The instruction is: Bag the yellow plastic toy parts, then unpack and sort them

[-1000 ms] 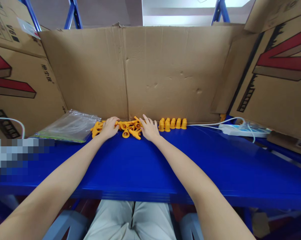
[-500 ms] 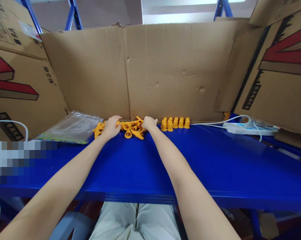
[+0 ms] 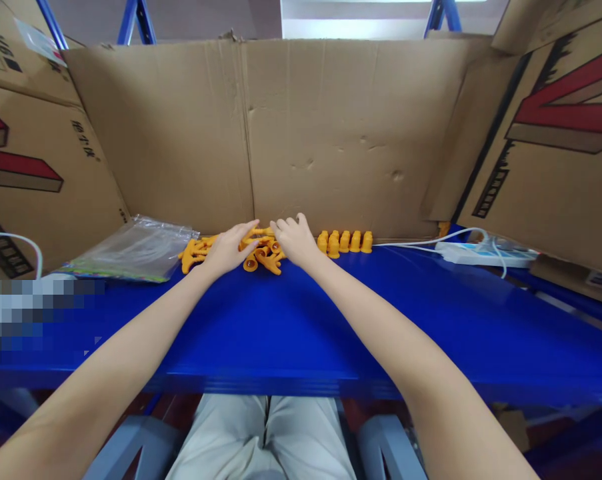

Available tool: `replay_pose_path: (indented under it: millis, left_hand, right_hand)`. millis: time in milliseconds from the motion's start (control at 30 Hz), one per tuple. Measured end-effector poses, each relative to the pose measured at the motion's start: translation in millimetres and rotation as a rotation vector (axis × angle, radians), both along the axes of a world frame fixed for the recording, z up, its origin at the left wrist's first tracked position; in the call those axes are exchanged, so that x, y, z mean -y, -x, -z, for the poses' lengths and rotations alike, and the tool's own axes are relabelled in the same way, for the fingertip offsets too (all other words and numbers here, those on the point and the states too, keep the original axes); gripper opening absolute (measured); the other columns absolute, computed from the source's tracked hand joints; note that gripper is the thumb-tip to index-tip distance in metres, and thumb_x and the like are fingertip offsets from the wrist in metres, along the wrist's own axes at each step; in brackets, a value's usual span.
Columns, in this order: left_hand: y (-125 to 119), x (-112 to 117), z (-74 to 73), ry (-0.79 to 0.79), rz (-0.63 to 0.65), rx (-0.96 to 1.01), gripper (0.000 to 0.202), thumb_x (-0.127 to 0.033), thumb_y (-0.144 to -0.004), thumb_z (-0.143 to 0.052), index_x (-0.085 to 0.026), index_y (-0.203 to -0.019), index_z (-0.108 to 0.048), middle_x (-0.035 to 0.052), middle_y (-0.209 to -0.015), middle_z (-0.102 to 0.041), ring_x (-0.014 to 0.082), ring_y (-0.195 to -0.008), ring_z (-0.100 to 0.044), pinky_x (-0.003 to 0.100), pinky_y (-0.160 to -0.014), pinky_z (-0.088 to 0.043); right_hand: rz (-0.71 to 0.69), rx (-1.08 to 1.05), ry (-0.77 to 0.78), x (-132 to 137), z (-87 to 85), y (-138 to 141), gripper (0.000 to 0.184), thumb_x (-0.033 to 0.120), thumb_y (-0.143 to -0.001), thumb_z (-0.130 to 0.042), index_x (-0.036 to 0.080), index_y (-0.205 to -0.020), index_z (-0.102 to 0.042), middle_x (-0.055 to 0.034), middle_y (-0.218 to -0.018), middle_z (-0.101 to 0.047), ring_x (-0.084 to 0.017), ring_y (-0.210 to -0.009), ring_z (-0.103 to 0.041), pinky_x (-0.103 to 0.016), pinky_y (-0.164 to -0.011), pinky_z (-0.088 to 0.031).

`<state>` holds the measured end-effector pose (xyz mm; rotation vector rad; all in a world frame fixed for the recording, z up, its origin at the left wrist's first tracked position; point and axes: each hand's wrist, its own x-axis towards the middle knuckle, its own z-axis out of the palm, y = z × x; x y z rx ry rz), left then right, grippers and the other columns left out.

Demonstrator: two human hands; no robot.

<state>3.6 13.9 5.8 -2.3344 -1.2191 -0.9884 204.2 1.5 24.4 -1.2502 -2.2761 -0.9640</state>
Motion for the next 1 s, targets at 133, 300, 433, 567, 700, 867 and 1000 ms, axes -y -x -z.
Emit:
replay_pose_path:
  millis: [133, 300, 433, 567, 700, 867, 1000]
  left_hand:
    - [-7, 3, -0.7, 0.056, -0.031, 0.005, 0.028, -0.031, -0.088, -0.05, -0.023, -0.113, -0.062, 0.0066, -0.118, -0.06, 0.0202, -0.1, -0.062, 0.03, -0.083, -0.048]
    - [-13, 9, -4.3, 0.147, -0.12, 0.018, 0.031, -0.037, -0.086, -0.053, -0.025, -0.113, -0.061, 0.0059, -0.106, -0.065, 0.0208, -0.091, -0.064, 0.029, -0.076, -0.047]
    - [-16, 15, -7.8, 0.18, -0.165, -0.002, 0.027, -0.033, -0.083, -0.054, -0.024, -0.108, -0.061, 0.005, -0.095, -0.07, 0.0229, -0.089, -0.065, 0.03, -0.074, -0.046]
    - [-16, 19, -9.0, 0.094, -0.129, -0.007, 0.028, -0.03, -0.079, -0.056, -0.023, -0.105, -0.061, 0.0059, -0.1, -0.068, 0.0226, -0.091, -0.064, 0.03, -0.075, -0.046]
    - [-16, 18, -5.9, 0.053, -0.057, -0.057, 0.029, -0.027, -0.078, -0.056, -0.022, -0.105, -0.061, 0.0062, -0.104, -0.067, 0.0213, -0.093, -0.063, 0.029, -0.076, -0.046]
    - [-15, 11, -1.6, 0.1, -0.008, -0.07, 0.027, -0.025, -0.074, -0.058, -0.02, -0.101, -0.062, 0.0051, -0.092, -0.068, 0.0196, -0.082, -0.063, 0.027, -0.068, -0.044]
    - [-18, 7, -2.3, 0.226, 0.004, 0.051, 0.026, -0.022, -0.067, -0.064, -0.018, -0.092, -0.064, -0.0003, -0.068, -0.062, 0.0144, -0.063, -0.057, 0.024, -0.059, -0.039]
  right_hand:
    - [-0.13, 0.02, -0.081, 2, 18.3, -14, 0.041, 0.012, -0.092, -0.038, 0.011, -0.13, -0.053, -0.0142, -0.11, -0.064, -0.024, -0.096, -0.052, -0.044, -0.091, -0.026]
    - [-0.175, -0.037, -0.125, 0, 24.5, -28, 0.04, 0.011, -0.092, -0.039, 0.015, -0.129, -0.054, -0.0122, -0.113, -0.064, -0.024, -0.105, -0.05, -0.044, -0.094, -0.023]
    - [-0.145, -0.083, -0.087, 8, 22.1, -24, 0.037, 0.017, -0.093, -0.041, 0.015, -0.127, -0.055, -0.0131, -0.113, -0.064, -0.026, -0.111, -0.049, -0.047, -0.098, -0.02]
    - [-0.087, -0.149, 0.072, 13, 22.5, -17, 0.036, 0.027, -0.095, -0.041, 0.013, -0.124, -0.057, -0.0147, -0.109, -0.065, -0.027, -0.104, -0.053, -0.048, -0.099, -0.022]
    - [-0.108, -0.202, 0.3, 10, 25.1, -16, 0.033, 0.025, -0.097, -0.039, 0.014, -0.124, -0.055, -0.0133, -0.118, -0.063, -0.025, -0.108, -0.054, -0.039, -0.089, -0.032]
    - [-0.057, -0.182, 0.406, 9, 25.0, -16, 0.025, 0.024, -0.095, -0.043, 0.015, -0.114, -0.057, -0.0123, -0.114, -0.064, -0.024, -0.107, -0.054, -0.034, -0.08, -0.031]
    - [-0.046, -0.084, 0.268, 14, 21.0, -14, 0.021, 0.023, -0.094, -0.044, 0.012, -0.105, -0.058, -0.014, -0.106, -0.064, -0.025, -0.099, -0.053, -0.034, -0.077, -0.027]
